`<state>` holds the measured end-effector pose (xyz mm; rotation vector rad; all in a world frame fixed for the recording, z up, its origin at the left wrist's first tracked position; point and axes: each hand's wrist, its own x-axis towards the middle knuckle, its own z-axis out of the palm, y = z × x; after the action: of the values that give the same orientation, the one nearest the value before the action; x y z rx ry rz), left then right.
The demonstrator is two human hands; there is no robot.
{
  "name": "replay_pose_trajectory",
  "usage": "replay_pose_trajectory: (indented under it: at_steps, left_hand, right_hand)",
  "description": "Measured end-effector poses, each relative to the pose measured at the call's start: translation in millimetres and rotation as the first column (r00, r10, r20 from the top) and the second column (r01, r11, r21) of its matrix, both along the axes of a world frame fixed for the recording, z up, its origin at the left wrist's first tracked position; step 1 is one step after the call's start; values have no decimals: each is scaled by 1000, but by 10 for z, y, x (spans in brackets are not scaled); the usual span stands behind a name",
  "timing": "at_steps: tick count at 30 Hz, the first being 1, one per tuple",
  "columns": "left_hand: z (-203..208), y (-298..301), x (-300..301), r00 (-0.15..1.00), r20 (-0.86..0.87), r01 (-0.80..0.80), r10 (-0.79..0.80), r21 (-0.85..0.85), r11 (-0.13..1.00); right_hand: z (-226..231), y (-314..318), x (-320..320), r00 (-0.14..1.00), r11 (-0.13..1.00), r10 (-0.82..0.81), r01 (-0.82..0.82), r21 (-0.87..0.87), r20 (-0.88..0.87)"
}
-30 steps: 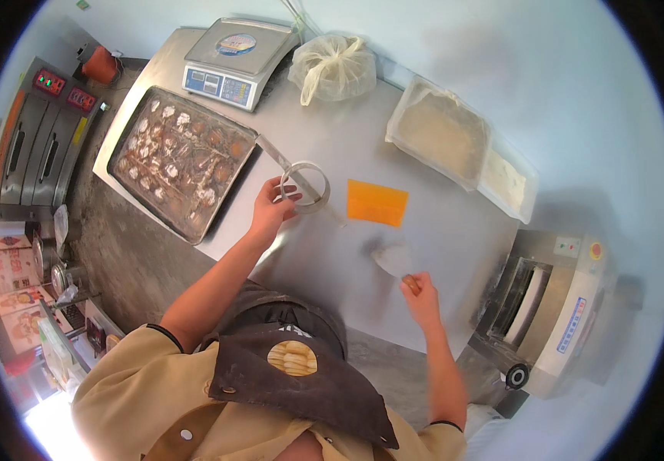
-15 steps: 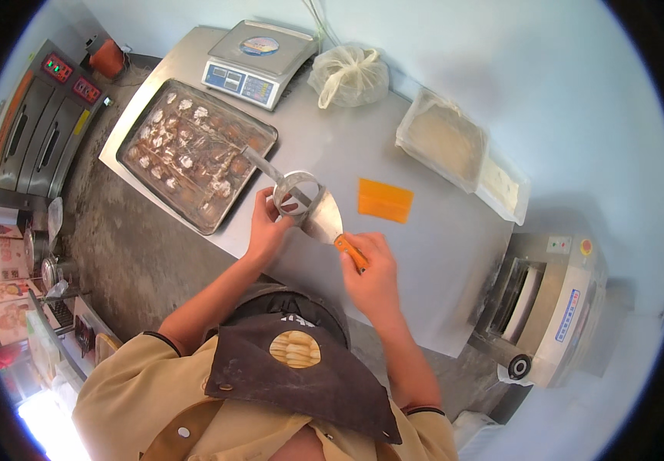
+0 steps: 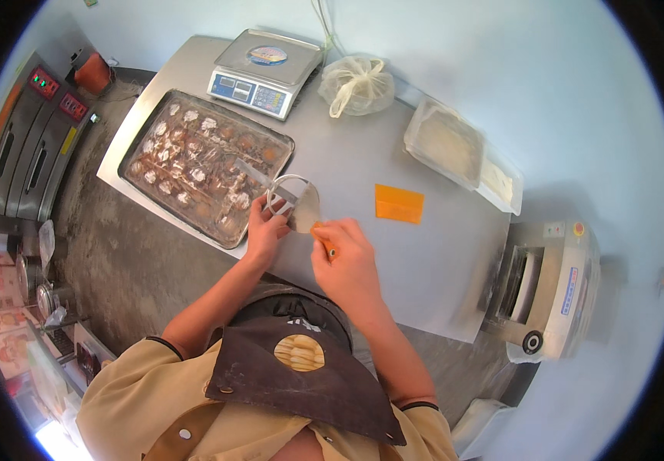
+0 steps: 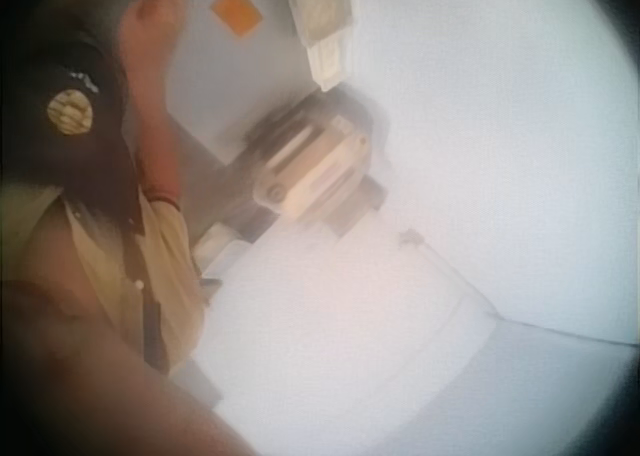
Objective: The person scrapes a yellow plastic scraper with a knife, then uses the scraper to wipe a stainless steel countertop. They move a tray of pastries aside, wipe the surface, and place the scraper into a bucket. The person then picks up a metal dough cutter and wipes it with the scraper before setting it down.
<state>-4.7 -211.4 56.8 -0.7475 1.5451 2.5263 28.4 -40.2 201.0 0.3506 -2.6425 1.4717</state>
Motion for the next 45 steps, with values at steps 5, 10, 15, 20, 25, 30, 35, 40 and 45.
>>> replay_pose_trajectory:
  at_steps: [5,10,15,20,25,30,35,40,45]
  left_hand:
    - [-58,-153,-49,999,-4,32,-32,36,999]
    - [-1,-183,-67,999,-19,50,-50,15,999]
    - [7,-144,-62,999,-28,17,-16,39,999]
    - [-44,-82,-68,999,-34,-3,5,43,999]
    - [-91,-11,-70,998,-54,-20,24,71,997]
    - [-51,68,-71,997,-68,-25,30,80,996]
    - [23,140,-87,995,-101,-15,24,80,997]
    - [-95,171,-112,995,-103,-5,16,99,995]
    - [54,247,-100,992,-128,3,12,120,993]
  right_hand:
    - [102,-222,18,998,998,-15,19,59,-59]
    - [158,-313,19,994,997,-79,80,10,-77]
    - [158,-313,14,991,998,-61,63,10,-122]
    - [210,-277,7,994,998,-57,59,29,-88]
    - [231,-195,-3,995,999,-44,45,18,-92]
    - [223,-84,-24,992,1000,-31,32,1,-120]
    - [222,51,-92,993,1000,-14,14,-1,-118]
    - [220,152,-113,997,1000,-6,7,11,-83]
    - [205,216,-210,991,997,-59,52,-58,-124]
